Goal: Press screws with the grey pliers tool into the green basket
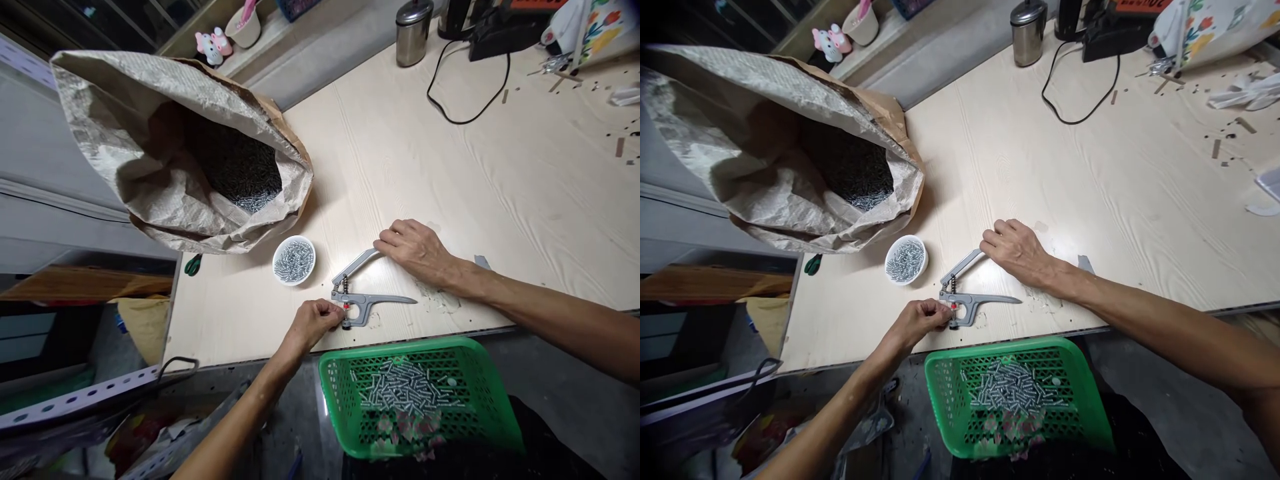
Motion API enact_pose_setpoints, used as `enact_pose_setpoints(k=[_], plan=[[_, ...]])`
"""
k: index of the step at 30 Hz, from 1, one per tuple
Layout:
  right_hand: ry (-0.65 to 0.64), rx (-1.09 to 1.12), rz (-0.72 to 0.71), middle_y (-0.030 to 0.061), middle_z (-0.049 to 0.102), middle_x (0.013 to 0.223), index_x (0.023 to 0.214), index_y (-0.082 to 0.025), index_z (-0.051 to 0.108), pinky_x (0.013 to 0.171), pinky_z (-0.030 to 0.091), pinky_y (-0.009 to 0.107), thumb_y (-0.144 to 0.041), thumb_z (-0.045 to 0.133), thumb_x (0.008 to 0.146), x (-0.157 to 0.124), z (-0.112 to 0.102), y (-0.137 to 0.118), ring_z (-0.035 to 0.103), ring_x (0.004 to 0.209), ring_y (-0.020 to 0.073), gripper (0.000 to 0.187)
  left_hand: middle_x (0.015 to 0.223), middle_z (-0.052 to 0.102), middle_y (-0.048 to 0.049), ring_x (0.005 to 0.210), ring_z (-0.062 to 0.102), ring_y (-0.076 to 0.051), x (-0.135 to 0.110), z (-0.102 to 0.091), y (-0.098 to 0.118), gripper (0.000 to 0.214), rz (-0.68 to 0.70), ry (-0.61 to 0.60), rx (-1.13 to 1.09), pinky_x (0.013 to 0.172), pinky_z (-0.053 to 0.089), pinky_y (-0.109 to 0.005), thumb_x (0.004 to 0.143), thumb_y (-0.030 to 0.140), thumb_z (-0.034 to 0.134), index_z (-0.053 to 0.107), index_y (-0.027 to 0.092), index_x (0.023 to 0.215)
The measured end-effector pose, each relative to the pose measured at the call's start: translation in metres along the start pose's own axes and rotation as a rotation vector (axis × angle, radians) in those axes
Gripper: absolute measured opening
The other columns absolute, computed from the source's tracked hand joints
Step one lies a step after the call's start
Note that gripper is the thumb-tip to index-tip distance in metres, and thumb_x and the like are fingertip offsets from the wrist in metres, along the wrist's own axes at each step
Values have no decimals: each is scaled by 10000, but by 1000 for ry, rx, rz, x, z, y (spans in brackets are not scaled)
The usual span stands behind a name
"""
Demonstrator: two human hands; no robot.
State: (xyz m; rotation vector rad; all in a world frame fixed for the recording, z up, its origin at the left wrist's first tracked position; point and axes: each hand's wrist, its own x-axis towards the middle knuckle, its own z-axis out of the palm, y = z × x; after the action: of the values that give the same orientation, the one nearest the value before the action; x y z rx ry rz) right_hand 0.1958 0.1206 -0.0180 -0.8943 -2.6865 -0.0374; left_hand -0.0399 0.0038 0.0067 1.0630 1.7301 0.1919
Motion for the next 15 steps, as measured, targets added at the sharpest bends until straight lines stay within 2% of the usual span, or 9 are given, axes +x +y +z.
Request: enact_pose_setpoints(k=[4, 8, 12, 15], plan=[[-24, -21, -7, 42, 614, 845, 875, -199, 605, 706, 303, 335, -55, 307, 938, -1, -2, -3, 440, 799, 191, 337, 499, 496, 28, 507, 415, -96, 1, 0, 0, 268, 4, 4, 97, 531, 313, -244, 657, 384, 591, 562, 154, 524], [-59, -18, -15, 39, 613, 838, 864, -191, 603, 728, 289, 335, -34, 334, 922, -3, -1, -3, 446, 792, 189, 318, 591, 590, -1, 572, 498, -125, -3, 2, 7, 210, -3, 50, 175, 547, 345, -245, 646, 347, 588, 629, 152, 581], [-152, -21, -26, 40, 614, 830, 844, -184, 596, 759, 294, 343, -23, 356, 902, -7, 3, -4, 467, 794, 190, 295, 676, 652, -20, 622, 557, -141, -10, 6, 12, 154, -28, 81, 220, 587, 385, -250, 643, 283, 585, 659, 154, 601], [-213, 52, -3, 65, 625, 892, 924, -178, 600, 805, 320, 363, -216, 417, 943, -11, 0, -9, 493, 855, 214, 188, 659, 643, -10, 613, 551, -136, -16, 8, 13, 146, -42, 89, 223, 588, 383, -245, 653, 268, 580, 660, 152, 617]])
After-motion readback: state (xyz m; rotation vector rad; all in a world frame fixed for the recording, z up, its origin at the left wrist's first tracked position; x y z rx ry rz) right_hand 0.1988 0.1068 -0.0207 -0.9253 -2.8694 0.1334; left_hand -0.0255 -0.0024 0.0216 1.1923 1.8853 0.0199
